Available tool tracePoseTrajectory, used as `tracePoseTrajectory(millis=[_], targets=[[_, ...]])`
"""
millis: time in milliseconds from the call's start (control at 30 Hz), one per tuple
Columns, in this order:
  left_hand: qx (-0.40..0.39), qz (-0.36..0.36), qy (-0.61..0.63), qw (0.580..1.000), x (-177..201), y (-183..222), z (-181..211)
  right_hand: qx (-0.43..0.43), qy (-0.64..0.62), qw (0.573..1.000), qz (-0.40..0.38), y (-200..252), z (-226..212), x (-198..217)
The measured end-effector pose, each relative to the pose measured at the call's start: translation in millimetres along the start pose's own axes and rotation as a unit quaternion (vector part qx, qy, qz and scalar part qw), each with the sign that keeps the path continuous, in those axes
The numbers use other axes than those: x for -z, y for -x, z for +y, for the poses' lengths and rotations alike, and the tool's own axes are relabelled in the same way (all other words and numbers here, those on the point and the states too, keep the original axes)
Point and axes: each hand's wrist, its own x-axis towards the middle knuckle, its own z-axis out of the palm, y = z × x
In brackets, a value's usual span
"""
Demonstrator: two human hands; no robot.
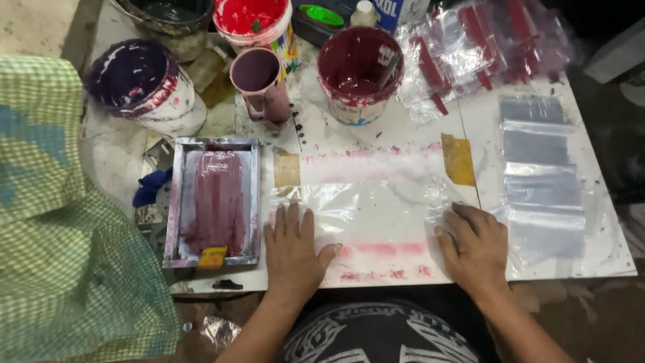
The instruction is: Manually screen printing designs onto small plastic sheets or bags using a frame and ink applicator.
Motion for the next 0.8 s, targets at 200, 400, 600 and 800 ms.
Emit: tracePoseTrajectory(millis=[200,400,600,800], targets=[[-0.109,0.106,0.027,0.988,-5,0,12,0.042,0.043,0.998,0.027,-2,-5,-3],[-0.112,0.098,0.020,0.989,-8,1,10,0.019,0.076,0.996,0.050,7,6,-13],[-0.105,0.078,0.020,0.991,-6,2,12,0.047,0.023,0.999,0.012,-2,-6,-2],[-0.103,0.058,0.025,0.993,-1,2,13,0.052,0.037,0.998,0.031,-2,-1,-4]])
